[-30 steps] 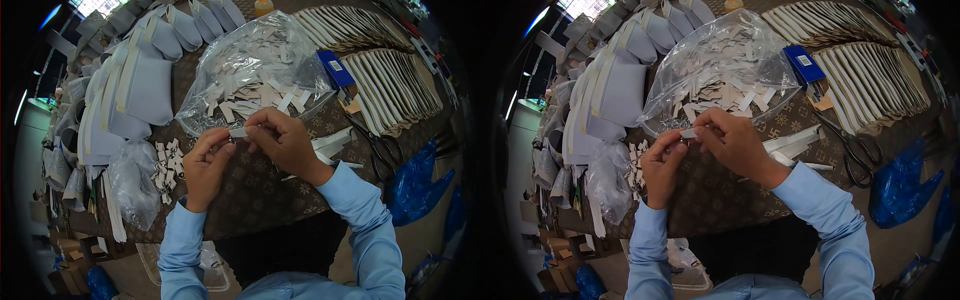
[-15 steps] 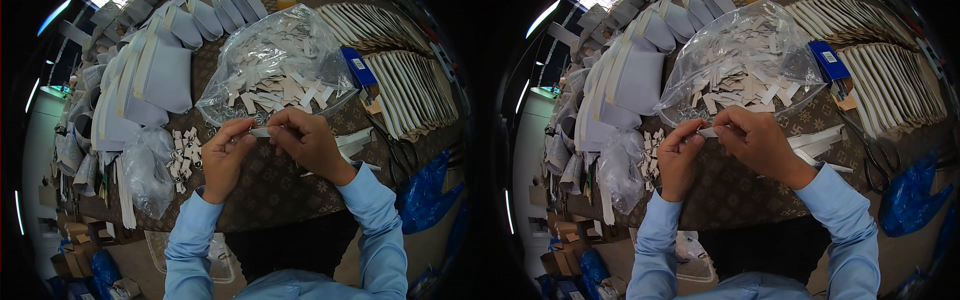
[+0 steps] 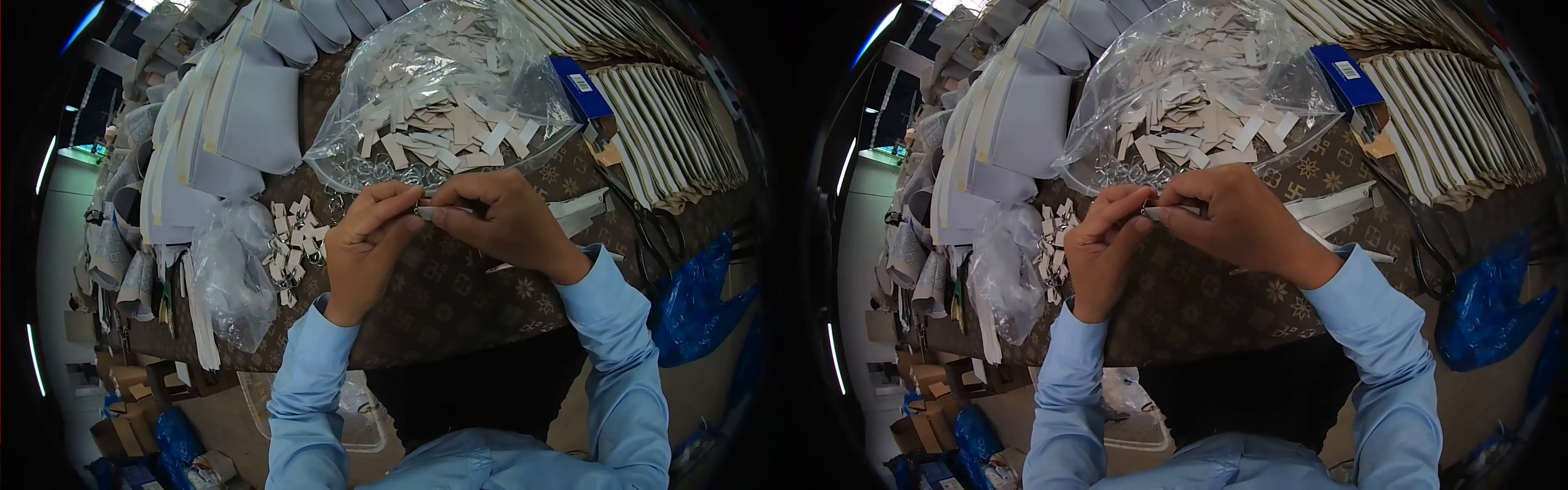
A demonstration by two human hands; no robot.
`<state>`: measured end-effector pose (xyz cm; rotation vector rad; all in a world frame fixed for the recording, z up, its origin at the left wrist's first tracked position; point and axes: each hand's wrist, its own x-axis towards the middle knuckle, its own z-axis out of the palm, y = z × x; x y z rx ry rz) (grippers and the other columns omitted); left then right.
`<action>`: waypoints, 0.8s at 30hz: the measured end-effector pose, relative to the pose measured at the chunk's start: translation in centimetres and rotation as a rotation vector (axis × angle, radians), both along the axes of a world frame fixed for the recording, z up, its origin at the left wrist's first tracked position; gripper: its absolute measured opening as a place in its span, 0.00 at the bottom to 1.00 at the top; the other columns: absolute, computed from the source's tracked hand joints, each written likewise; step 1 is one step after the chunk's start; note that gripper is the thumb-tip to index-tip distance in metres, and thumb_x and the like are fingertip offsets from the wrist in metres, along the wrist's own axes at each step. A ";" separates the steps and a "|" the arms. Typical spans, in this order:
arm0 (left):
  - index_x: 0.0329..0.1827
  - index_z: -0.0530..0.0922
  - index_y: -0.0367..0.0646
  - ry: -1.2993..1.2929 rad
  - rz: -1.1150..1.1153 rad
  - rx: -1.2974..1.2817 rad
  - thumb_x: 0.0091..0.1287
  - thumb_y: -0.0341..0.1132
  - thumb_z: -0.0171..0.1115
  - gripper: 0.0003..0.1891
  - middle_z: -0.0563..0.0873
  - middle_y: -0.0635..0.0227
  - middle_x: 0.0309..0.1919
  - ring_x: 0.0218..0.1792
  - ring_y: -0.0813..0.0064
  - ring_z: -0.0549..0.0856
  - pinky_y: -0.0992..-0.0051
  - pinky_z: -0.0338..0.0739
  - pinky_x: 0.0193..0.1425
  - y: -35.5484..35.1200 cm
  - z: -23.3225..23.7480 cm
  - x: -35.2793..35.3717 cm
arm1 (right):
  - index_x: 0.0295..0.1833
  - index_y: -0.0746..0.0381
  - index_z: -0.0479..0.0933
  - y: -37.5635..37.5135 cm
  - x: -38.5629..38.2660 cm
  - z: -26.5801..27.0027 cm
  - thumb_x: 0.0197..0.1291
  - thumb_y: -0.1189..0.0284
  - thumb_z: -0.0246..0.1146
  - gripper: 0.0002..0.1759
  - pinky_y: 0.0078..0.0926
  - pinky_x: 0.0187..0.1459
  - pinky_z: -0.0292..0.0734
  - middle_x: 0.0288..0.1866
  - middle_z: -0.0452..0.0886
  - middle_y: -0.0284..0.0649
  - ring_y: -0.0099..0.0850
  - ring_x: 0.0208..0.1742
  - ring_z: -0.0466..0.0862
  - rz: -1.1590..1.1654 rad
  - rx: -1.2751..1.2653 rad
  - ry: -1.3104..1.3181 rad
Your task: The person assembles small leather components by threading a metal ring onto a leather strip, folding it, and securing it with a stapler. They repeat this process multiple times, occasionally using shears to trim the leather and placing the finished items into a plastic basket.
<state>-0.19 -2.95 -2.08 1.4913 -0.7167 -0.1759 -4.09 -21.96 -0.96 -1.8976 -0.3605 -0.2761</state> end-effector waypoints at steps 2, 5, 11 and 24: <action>0.53 0.78 0.35 0.001 0.000 0.014 0.61 0.17 0.58 0.16 0.76 0.61 0.52 0.51 0.76 0.78 0.82 0.73 0.53 -0.2 -0.1 0.0 | 0.35 0.66 0.79 -0.3 0.1 -0.1 0.55 0.74 0.64 0.06 0.17 0.23 0.66 0.23 0.79 0.34 0.18 0.22 0.73 0.038 -0.046 0.030; 0.52 0.79 0.35 -0.011 -0.012 0.065 0.61 0.17 0.59 0.16 0.77 0.61 0.51 0.51 0.76 0.78 0.82 0.73 0.53 -0.2 -0.3 0.3 | 0.34 0.66 0.79 -0.4 0.3 -0.4 0.56 0.74 0.63 0.06 0.16 0.21 0.65 0.22 0.78 0.33 0.16 0.20 0.72 0.058 -0.140 -0.103; 0.51 0.80 0.37 -0.065 0.049 0.031 0.60 0.18 0.60 0.15 0.79 0.64 0.48 0.47 0.78 0.79 0.83 0.75 0.49 -1.0 -0.1 0.2 | 0.35 0.65 0.79 -0.8 0.3 0.6 0.59 0.73 0.61 0.06 0.12 0.18 0.67 0.20 0.76 0.29 0.14 0.17 0.74 0.092 0.139 0.328; 0.51 0.80 0.36 -0.070 -0.038 -0.007 0.63 0.27 0.61 0.13 0.84 0.64 0.44 0.42 0.79 0.82 0.83 0.77 0.47 0.0 -0.7 1.5 | 0.39 0.68 0.78 0.4 0.6 -0.3 0.61 0.71 0.60 0.09 0.11 0.18 0.65 0.23 0.78 0.32 0.17 0.18 0.76 0.115 0.316 0.405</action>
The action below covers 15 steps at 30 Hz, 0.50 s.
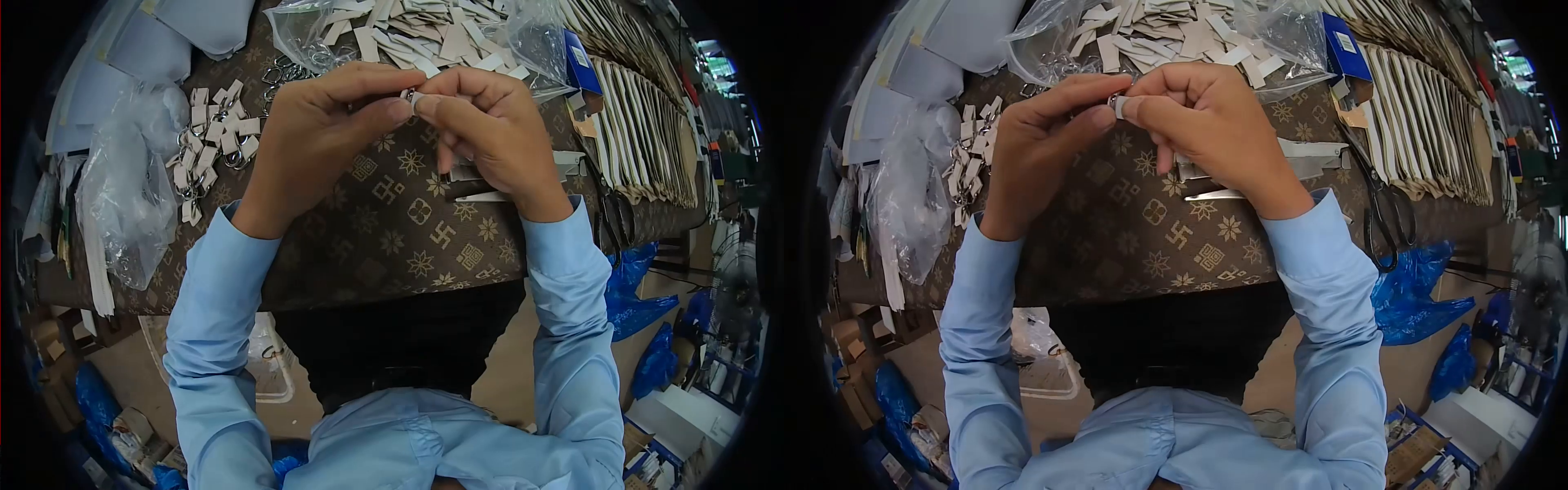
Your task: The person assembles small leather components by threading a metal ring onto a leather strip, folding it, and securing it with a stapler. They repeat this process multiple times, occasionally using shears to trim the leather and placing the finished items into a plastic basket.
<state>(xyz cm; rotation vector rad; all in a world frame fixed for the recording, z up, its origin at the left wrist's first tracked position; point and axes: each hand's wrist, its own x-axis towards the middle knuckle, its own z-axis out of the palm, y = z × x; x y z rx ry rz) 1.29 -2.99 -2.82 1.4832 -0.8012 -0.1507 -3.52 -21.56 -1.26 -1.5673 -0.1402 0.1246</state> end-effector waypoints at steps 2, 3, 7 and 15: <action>0.51 0.80 0.35 0.042 -0.019 -0.030 0.64 0.27 0.61 0.13 0.84 0.64 0.43 0.42 0.79 0.82 0.83 0.77 0.47 -0.1 -0.1 -0.1 | 0.40 0.67 0.78 0.9 -0.5 0.0 0.62 0.72 0.60 0.09 0.10 0.18 0.65 0.23 0.78 0.32 0.17 0.18 0.76 -0.052 -0.060 -0.043; 0.51 0.79 0.34 0.109 -0.039 -0.049 0.64 0.28 0.61 0.13 0.84 0.63 0.43 0.43 0.79 0.83 0.83 0.77 0.48 -0.1 -0.2 -0.1 | 0.40 0.67 0.78 1.3 -0.6 0.0 0.62 0.72 0.59 0.08 0.10 0.19 0.65 0.24 0.78 0.33 0.17 0.19 0.76 -0.098 -0.111 -0.092; 0.52 0.78 0.32 0.221 -0.061 -0.047 0.64 0.28 0.61 0.14 0.84 0.62 0.42 0.43 0.80 0.83 0.83 0.78 0.48 0.1 -0.3 -0.1 | 0.40 0.70 0.78 0.9 0.0 -0.7 0.60 0.74 0.60 0.09 0.12 0.23 0.71 0.23 0.78 0.33 0.17 0.20 0.77 -0.050 -0.122 -0.118; 0.51 0.76 0.30 0.288 0.048 -0.147 0.63 0.24 0.61 0.13 0.83 0.60 0.42 0.42 0.79 0.82 0.82 0.78 0.48 -0.1 0.8 -0.6 | 0.46 0.73 0.76 0.4 0.1 -0.4 0.61 0.76 0.60 0.11 0.19 0.35 0.83 0.35 0.83 0.46 0.28 0.31 0.84 -0.054 0.248 0.052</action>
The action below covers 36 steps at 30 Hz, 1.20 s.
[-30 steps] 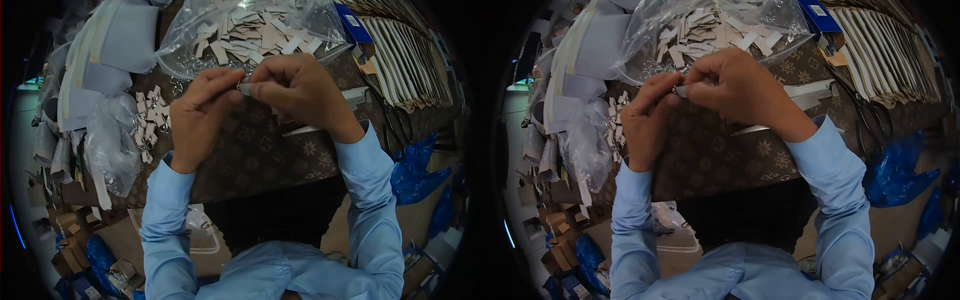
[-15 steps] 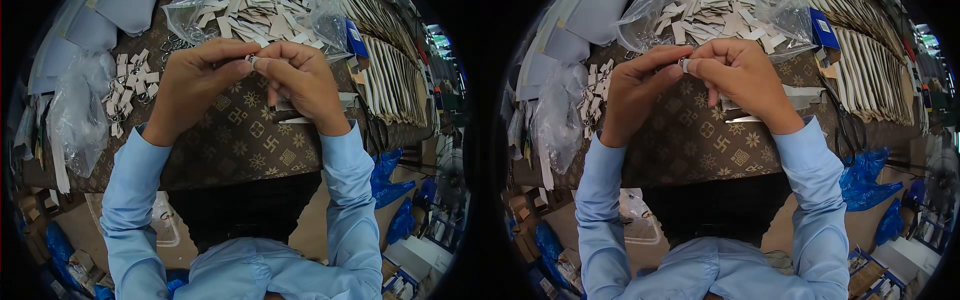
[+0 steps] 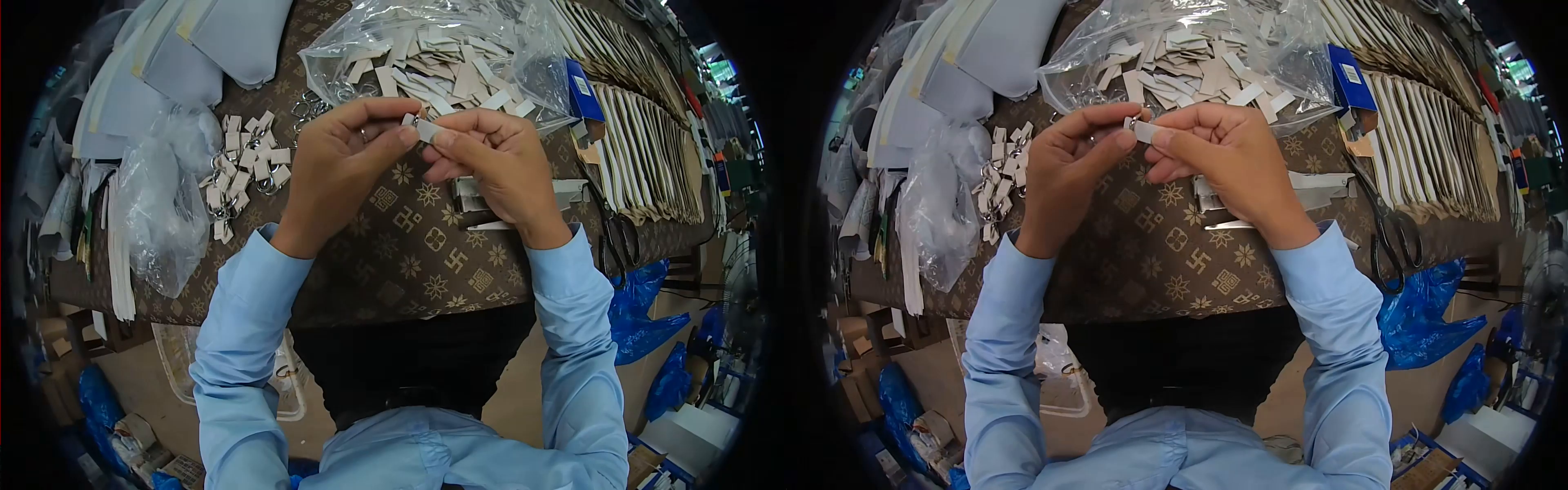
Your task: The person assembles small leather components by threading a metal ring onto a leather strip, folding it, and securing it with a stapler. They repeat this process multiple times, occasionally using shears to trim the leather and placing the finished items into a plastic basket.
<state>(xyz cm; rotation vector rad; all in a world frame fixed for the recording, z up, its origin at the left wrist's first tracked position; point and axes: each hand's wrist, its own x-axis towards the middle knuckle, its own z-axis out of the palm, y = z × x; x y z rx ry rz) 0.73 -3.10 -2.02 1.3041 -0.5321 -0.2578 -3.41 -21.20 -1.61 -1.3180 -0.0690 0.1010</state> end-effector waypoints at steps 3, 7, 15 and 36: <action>0.50 0.75 0.30 0.061 -0.071 -0.005 0.63 0.24 0.61 0.13 0.83 0.60 0.43 0.44 0.78 0.82 0.81 0.78 0.49 0.2 -0.3 0.2 | 0.45 0.73 0.76 0.7 -0.7 0.4 0.61 0.78 0.60 0.10 0.17 0.33 0.81 0.33 0.82 0.44 0.26 0.30 0.84 -0.020 -0.102 -0.074; 0.50 0.75 0.31 0.119 -0.151 -0.075 0.62 0.23 0.62 0.14 0.82 0.60 0.44 0.45 0.77 0.82 0.80 0.78 0.50 0.3 -0.4 0.1 | 0.45 0.73 0.77 0.5 -0.9 0.6 0.61 0.78 0.60 0.09 0.16 0.32 0.78 0.32 0.82 0.42 0.24 0.29 0.83 -0.050 -0.260 -0.162; 0.50 0.75 0.30 0.006 -0.097 0.076 0.63 0.22 0.60 0.12 0.82 0.61 0.43 0.46 0.78 0.82 0.80 0.78 0.51 -0.3 0.4 -0.7 | 0.46 0.73 0.76 -0.1 -0.8 0.6 0.61 0.77 0.59 0.10 0.19 0.32 0.79 0.34 0.83 0.43 0.26 0.30 0.84 0.036 -0.128 -0.095; 0.45 0.78 0.31 -0.098 0.103 0.084 0.63 0.23 0.60 0.09 0.81 0.60 0.46 0.42 0.79 0.82 0.81 0.79 0.47 -0.7 -0.5 -1.2 | 0.47 0.73 0.76 0.8 -0.5 0.3 0.61 0.75 0.61 0.12 0.17 0.35 0.81 0.38 0.83 0.45 0.26 0.33 0.85 0.000 -0.038 -0.106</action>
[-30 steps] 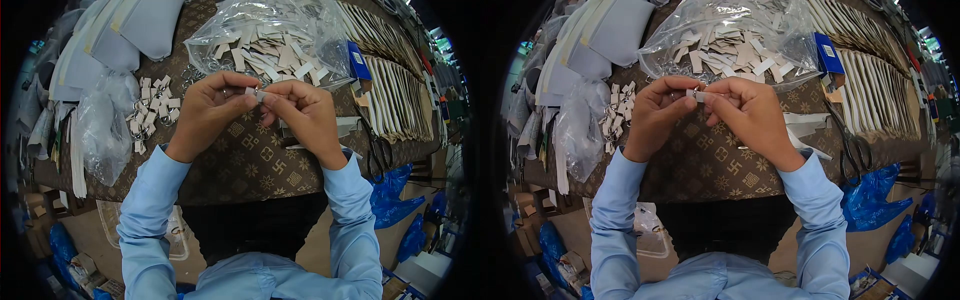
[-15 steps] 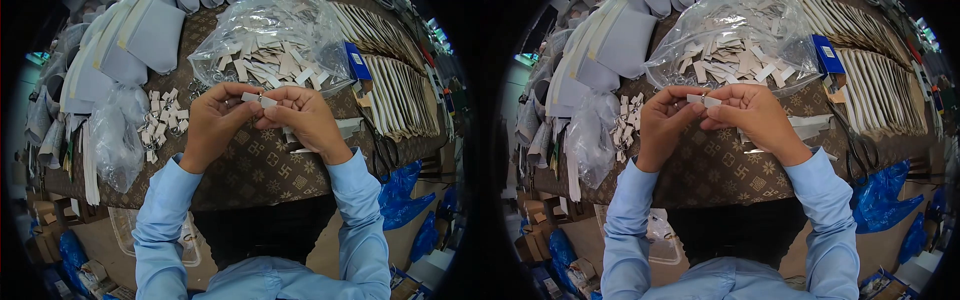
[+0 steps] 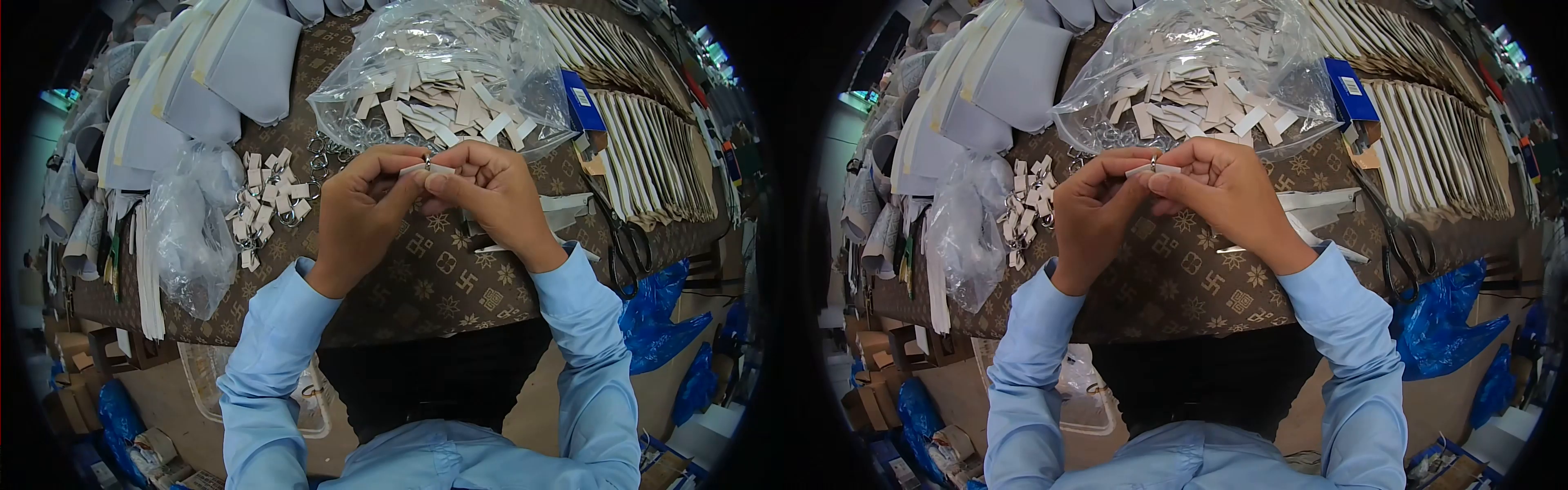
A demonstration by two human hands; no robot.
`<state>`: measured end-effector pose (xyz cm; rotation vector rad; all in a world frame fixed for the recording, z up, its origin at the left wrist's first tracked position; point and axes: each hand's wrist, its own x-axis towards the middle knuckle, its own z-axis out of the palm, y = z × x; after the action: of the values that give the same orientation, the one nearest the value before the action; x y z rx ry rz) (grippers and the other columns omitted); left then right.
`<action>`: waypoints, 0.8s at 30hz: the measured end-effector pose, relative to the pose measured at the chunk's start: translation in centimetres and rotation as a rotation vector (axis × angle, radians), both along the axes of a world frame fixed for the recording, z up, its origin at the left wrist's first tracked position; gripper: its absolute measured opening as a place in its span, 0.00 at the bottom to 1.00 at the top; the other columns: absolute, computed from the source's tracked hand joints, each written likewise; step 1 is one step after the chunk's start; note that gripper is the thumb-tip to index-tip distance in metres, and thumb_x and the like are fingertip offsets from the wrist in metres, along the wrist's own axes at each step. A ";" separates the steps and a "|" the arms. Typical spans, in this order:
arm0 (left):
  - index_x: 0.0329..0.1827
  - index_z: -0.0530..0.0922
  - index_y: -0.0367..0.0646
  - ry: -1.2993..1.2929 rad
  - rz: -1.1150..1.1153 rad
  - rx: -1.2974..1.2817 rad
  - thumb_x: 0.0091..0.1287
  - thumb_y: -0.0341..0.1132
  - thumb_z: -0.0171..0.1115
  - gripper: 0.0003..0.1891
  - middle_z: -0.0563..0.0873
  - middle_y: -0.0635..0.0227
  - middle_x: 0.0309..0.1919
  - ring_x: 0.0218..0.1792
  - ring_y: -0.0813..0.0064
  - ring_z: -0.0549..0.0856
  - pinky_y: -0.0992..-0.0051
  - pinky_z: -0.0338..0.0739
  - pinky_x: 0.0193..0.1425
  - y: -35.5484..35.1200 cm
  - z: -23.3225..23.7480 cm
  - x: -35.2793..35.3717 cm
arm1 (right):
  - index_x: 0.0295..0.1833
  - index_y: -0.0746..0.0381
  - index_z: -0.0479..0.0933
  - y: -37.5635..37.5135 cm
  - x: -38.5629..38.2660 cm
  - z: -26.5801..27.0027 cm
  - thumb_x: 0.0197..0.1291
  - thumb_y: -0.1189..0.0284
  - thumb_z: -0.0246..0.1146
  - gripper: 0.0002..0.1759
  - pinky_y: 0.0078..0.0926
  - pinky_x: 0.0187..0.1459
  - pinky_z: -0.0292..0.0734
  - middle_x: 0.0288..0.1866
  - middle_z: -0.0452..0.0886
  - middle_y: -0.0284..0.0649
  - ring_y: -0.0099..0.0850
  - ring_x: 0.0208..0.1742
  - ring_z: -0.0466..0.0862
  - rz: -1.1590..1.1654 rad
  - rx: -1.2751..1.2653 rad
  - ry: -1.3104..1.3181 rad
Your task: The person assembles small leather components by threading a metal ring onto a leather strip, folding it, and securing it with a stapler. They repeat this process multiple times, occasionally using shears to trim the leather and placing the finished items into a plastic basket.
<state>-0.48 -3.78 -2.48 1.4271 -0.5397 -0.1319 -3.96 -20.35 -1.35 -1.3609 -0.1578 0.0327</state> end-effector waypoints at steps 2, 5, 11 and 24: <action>0.47 0.78 0.32 -0.068 -0.006 0.059 0.64 0.23 0.59 0.10 0.81 0.60 0.48 0.43 0.78 0.82 0.81 0.78 0.47 0.1 0.3 0.0 | 0.44 0.73 0.76 -0.4 0.1 0.1 0.61 0.75 0.61 0.11 0.18 0.34 0.80 0.35 0.83 0.44 0.25 0.33 0.84 0.026 0.021 0.036; 0.51 0.78 0.35 -0.133 -0.116 0.145 0.64 0.23 0.58 0.12 0.81 0.61 0.50 0.47 0.77 0.81 0.80 0.77 0.49 0.7 1.1 0.3 | 0.44 0.73 0.76 -1.2 0.2 -0.1 0.61 0.74 0.61 0.12 0.18 0.34 0.80 0.34 0.83 0.43 0.25 0.31 0.84 -0.029 0.013 0.036; 0.54 0.77 0.37 -0.193 -0.332 0.211 0.63 0.22 0.59 0.15 0.79 0.63 0.53 0.52 0.75 0.79 0.78 0.74 0.54 2.5 1.8 2.2 | 0.45 0.74 0.75 -1.0 -0.2 0.6 0.62 0.74 0.60 0.12 0.19 0.34 0.80 0.33 0.82 0.43 0.25 0.31 0.83 0.097 0.015 0.050; 0.45 0.80 0.35 -0.054 -0.103 0.352 0.57 0.26 0.68 0.13 0.82 0.68 0.40 0.41 0.81 0.81 0.83 0.77 0.44 1.4 2.0 1.1 | 0.57 0.67 0.69 0.9 -1.1 -1.2 0.63 0.82 0.52 0.16 0.15 0.39 0.73 0.35 0.82 0.37 0.17 0.36 0.79 -0.149 -0.432 -0.286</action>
<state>0.63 -2.40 -0.52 1.7494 -0.6573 -0.2820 -5.04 -19.50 -2.57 -1.8028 -0.3008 -0.2679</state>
